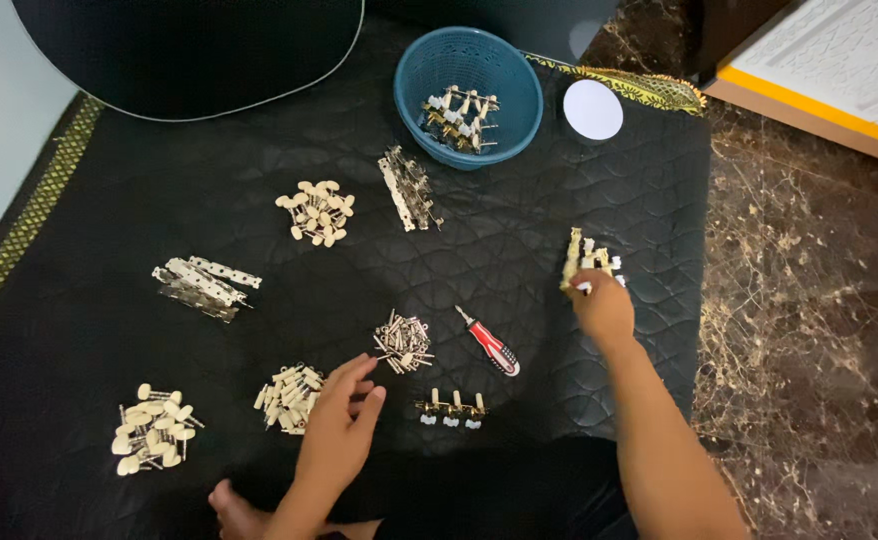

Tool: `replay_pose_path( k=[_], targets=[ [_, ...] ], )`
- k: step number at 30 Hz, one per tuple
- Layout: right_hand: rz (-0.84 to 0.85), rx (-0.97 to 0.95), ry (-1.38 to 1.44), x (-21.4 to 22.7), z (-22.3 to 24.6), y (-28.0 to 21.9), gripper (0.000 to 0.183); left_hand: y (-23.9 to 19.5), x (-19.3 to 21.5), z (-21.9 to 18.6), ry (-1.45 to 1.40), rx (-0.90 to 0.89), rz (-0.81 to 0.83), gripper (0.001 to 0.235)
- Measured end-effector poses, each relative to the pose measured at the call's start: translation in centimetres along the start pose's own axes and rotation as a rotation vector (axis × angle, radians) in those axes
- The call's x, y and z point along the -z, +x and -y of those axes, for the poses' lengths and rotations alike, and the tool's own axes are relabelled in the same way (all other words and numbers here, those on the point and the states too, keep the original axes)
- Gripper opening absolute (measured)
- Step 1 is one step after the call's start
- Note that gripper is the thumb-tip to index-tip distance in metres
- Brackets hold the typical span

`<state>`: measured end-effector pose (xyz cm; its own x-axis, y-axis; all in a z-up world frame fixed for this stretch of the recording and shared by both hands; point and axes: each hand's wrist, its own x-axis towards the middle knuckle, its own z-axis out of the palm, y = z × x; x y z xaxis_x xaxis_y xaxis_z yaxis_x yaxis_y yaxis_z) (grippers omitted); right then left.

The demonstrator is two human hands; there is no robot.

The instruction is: The person assembles guitar tuning pegs by inserting screws into the metal plates and using a screwdriver to secure components, handling various small metal parts arranged on a mat.

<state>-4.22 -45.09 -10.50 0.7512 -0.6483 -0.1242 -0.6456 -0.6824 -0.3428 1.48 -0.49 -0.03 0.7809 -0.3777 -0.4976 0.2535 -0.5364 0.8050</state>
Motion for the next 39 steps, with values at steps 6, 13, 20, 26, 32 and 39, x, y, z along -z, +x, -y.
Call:
replay_pose_path(
  k=[6,13,20,26,32,39],
  targets=[
    [0.183,-0.107,-0.077,0.4,1.3,0.2,0.045,-0.3,0.2,-0.7,0.068,0.043,0.055,0.048],
    [-0.086,0.053,0.071,3.3,5.0,-0.4,0.040,-0.2,0.1,-0.8,0.153,0.016,0.062,0.050],
    [0.232,0.365,0.009,4.0,12.2,-3.4,0.045,0.8,-0.4,1.1,0.144,-0.007,-0.084,0.043],
    [0.660,0.256,-0.279,4.5,17.5,-7.8,0.055,-0.4,2.9,-2.7,-0.374,0.174,-0.357,0.044],
    [0.590,0.406,-0.499,1.5,17.1,-8.5,0.048,-1.0,8.1,-3.9,-0.674,0.007,-0.656,0.038],
    [0.785,0.633,-0.559,0.7,19.9,-15.0,0.031,-0.7,8.6,-2.8,-0.806,0.015,-0.617,0.036]
  ],
)
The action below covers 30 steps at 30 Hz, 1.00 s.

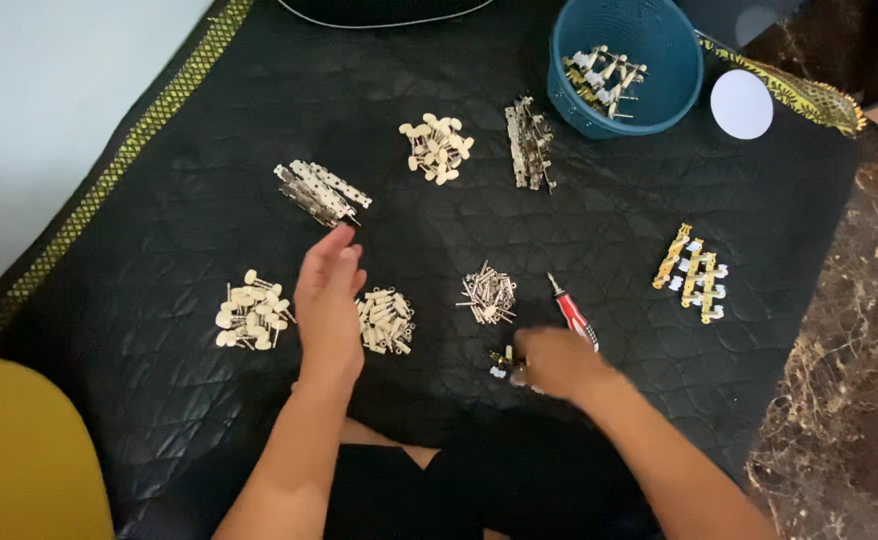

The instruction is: The person assembles guitar tuning pegs by inserting screws into the metal plates and using a screwdriver to secure components, handling various small metal parts arranged on a mat.

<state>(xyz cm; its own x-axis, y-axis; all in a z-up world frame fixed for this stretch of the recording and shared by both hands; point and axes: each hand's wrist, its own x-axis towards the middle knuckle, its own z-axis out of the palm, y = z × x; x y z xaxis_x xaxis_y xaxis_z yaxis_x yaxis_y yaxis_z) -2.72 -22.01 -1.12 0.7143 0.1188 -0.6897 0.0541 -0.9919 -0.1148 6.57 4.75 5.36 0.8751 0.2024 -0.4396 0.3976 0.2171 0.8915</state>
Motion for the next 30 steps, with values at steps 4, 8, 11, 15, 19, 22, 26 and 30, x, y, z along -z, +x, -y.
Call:
replay_pose_path(
  k=[4,8,11,15,19,22,26,30],
  targets=[
    [-0.133,0.116,-0.230,-7.5,-2.2,4.1,0.032,0.1,0.4,0.3,0.016,0.008,0.069,0.037],
    [0.007,0.093,0.147,-3.3,-2.5,2.8,0.028,-0.2,0.5,-0.1,0.061,0.048,0.145,0.038],
    [0.001,0.071,0.370,-0.4,-1.8,0.4,0.034,-0.9,0.1,-1.0,0.109,0.089,0.201,0.038],
    [-0.014,0.013,0.636,3.4,-1.0,-1.6,0.036,-1.0,-0.2,-1.2,0.176,0.108,0.216,0.038],
    [-0.069,-0.228,0.679,6.5,-4.7,-2.5,0.043,-0.7,-0.1,-0.9,0.196,0.070,0.199,0.038],
    [-0.228,-0.468,0.443,2.4,-13.8,-1.1,0.059,-0.9,-0.2,-0.9,0.220,0.066,0.187,0.037],
    [-0.257,-0.352,-0.237,-7.0,-26.1,1.7,0.034,-1.1,-0.6,-0.9,0.179,0.066,0.186,0.038],
    [-0.086,-0.743,0.359,-10.0,-27.7,2.8,0.084,-0.3,-0.7,-0.3,0.103,0.087,0.108,0.040]
  ],
)
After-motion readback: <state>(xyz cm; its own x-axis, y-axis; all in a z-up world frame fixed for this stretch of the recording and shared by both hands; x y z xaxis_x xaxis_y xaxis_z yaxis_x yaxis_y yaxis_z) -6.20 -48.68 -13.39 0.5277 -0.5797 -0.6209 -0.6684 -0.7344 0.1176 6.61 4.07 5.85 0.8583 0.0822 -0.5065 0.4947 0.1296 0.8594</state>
